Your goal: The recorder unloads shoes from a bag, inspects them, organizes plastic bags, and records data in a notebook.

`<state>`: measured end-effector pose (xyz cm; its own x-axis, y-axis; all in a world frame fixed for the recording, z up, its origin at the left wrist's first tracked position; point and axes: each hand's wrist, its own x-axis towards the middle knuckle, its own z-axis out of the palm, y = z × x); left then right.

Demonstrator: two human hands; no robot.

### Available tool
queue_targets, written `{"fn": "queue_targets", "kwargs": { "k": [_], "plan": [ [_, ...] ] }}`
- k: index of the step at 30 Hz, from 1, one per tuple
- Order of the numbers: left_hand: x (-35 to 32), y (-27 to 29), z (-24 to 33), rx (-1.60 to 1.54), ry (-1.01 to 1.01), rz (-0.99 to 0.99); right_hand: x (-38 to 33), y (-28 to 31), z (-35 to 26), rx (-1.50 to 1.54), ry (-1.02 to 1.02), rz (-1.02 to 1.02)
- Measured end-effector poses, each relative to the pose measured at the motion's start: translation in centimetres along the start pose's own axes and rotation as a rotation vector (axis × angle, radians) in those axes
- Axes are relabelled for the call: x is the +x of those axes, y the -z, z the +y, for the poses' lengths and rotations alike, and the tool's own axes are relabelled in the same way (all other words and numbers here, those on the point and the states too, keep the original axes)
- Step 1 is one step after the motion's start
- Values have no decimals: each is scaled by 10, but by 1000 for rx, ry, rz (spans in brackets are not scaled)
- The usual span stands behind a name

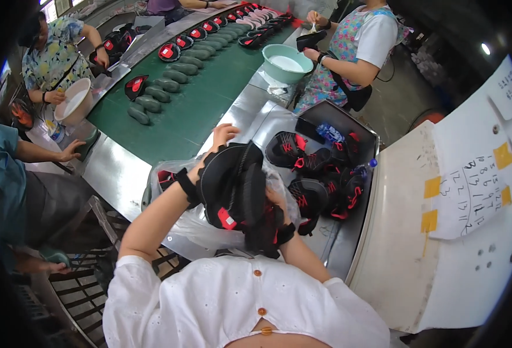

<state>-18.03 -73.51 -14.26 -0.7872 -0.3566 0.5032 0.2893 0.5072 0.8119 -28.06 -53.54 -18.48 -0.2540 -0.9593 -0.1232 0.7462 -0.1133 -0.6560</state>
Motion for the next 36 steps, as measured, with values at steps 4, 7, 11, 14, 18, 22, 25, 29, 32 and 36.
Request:
{"fn": "queue_targets", "kwargs": {
  "k": [4,7,11,14,18,22,25,29,32,36],
  "plan": [
    [-17,18,27,-808,619,-232,6,48,17,318,-22,236],
    [-36,-7,33,-457,226,-67,11,72,20,925,-252,242],
    [-39,1,36,-865,353,293,7,99,31,179,129,-651],
    [-39,25,33,-1125,210,394,21,93,7,772,84,-604],
    [-58,41,24,-879,214,363,12,27,-29,773,51,-531],
    [-56,23,30,-697,409,226,21,-16,-66,-208,16,-208],
    [-35,-8,16,-717,392,379,44,24,-66,-169,-31,-185],
    [-20,35,-43,-796,570,775,22,50,-58,42,191,64],
    [9,22,-95,-793,711,793,8,69,-44,68,214,95],
    [33,-35,-166,-830,792,583,-33,114,-48,90,209,47]
  ]
}}
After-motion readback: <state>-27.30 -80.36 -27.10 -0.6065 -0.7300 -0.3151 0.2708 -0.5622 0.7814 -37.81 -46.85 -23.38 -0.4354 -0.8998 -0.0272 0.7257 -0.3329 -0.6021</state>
